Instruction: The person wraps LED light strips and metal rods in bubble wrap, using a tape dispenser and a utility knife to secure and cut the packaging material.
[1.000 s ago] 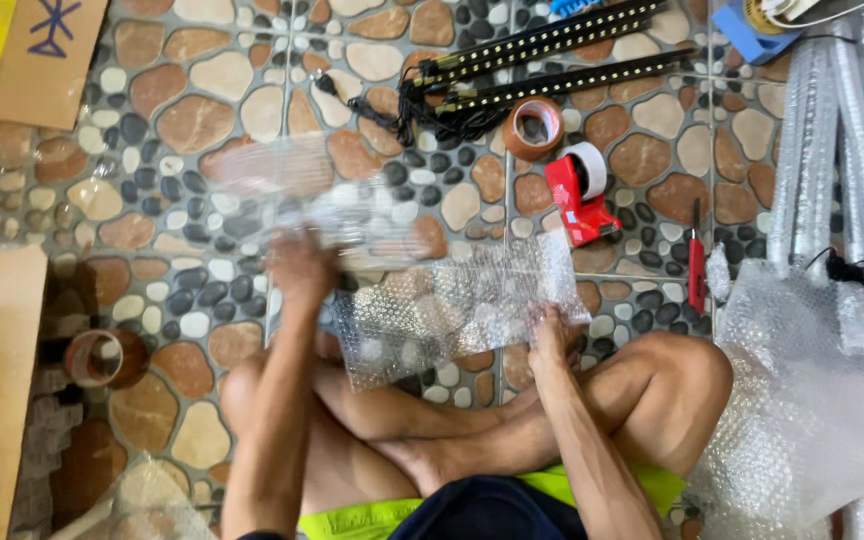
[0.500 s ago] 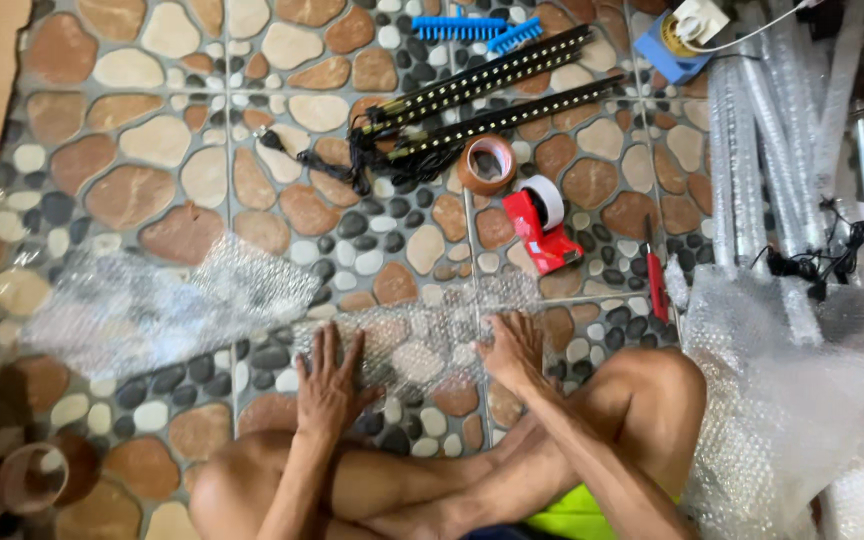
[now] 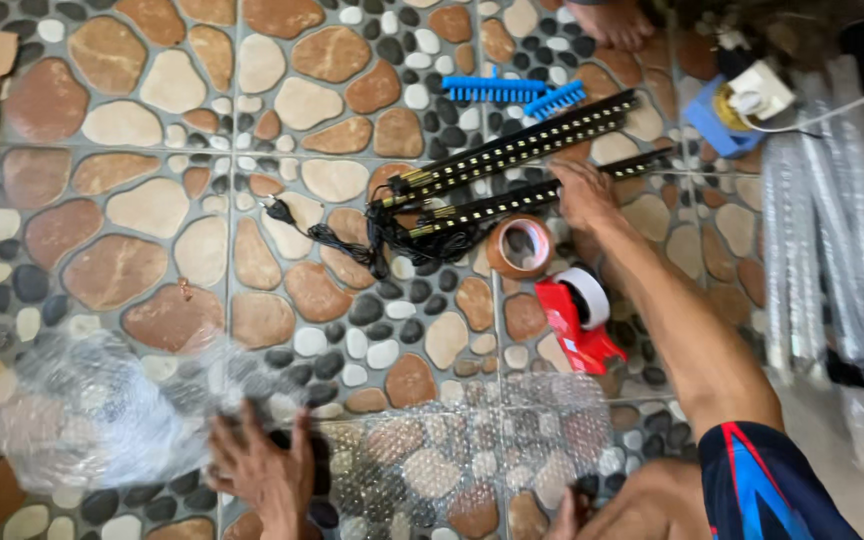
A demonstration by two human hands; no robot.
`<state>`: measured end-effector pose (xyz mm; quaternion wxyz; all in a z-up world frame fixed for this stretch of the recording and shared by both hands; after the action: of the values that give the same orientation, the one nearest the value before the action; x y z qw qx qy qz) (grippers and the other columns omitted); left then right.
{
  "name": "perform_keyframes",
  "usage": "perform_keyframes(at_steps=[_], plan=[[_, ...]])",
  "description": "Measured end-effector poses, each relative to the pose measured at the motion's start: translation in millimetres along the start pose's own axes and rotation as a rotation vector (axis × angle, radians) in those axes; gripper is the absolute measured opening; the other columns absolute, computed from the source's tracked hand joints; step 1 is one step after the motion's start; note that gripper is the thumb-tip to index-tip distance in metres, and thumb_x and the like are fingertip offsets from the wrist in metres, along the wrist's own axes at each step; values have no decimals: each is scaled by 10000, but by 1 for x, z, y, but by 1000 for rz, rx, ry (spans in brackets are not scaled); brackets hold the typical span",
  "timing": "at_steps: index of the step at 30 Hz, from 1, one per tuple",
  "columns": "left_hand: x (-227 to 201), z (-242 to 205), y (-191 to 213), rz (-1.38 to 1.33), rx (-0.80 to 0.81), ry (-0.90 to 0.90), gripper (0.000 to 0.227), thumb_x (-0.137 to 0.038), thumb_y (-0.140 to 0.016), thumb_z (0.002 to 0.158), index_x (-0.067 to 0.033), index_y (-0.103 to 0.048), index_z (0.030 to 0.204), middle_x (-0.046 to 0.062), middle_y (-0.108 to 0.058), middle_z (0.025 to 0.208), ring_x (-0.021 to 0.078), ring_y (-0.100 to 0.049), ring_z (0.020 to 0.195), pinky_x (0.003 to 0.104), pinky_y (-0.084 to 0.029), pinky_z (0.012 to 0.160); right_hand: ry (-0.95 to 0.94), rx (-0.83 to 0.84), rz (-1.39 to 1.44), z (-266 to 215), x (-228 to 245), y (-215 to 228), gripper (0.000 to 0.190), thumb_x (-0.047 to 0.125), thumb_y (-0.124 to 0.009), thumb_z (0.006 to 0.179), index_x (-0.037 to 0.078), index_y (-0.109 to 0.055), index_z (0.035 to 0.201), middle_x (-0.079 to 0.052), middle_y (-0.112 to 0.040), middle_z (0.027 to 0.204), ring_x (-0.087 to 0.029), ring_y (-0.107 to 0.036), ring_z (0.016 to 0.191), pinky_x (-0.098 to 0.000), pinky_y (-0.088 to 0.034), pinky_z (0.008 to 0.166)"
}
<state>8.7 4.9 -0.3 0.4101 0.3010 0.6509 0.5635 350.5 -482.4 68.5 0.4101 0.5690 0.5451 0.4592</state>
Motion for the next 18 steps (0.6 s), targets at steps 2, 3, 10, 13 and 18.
perform_keyframes(at_steps=[2,3,10,13,18], plan=[[20,8,-3,-3,-169,92,930,-767,-481,942,-101,-565,1586,316,-439,1684,519,-393,1503,711,-253,1101,33,128,-49,12,-5,-19,633,253,-644,962,259,-476,1572,-43,-490,1618,-294,-389,1517,-581,-341,1171],[32,13,-8,-54,-220,222,989,-799,-501,965,-51,-584,1606,366,-295,1692,561,-255,1531,766,-162,1116,35,160,-104,15,-8,-25,713,274,-712,924,294,-434,1581,-103,-393,1656,-347,-386,1510,-573,-342,1169],[7,11,6,-149,-380,65,690,-589,-630,1002,-62,-643,1448,305,-363,1709,432,-291,1594,671,-172,1186,15,144,49,0,-30,-7,438,399,-814,868,209,-666,1234,-69,-630,1225,-303,-584,1176,-565,-284,1183],[2,6,12,-248,-397,-49,632,-520,-640,1003,-35,-634,1407,281,-497,1602,438,-423,1492,596,-262,1152,191,-131,91,-23,-45,28,308,311,-768,990,160,-692,1247,-109,-746,1263,-376,-701,1075,-510,-518,880],[-49,4,79,-636,-223,-186,761,-421,-743,918,-33,-489,1521,229,-497,1581,403,-439,1483,571,-327,1195,527,-512,-324,-114,-46,116,322,397,-734,1030,240,-706,1309,-15,-752,1151,-208,-721,1003,-415,-484,931]])
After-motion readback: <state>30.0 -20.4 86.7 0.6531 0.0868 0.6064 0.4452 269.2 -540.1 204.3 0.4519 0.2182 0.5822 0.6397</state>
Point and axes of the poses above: each hand's wrist, its own z-axis towards the middle knuckle, its own y-axis out of the back of the hand, x = y × z, the point moved 1 cm from there along z, towards the middle knuckle
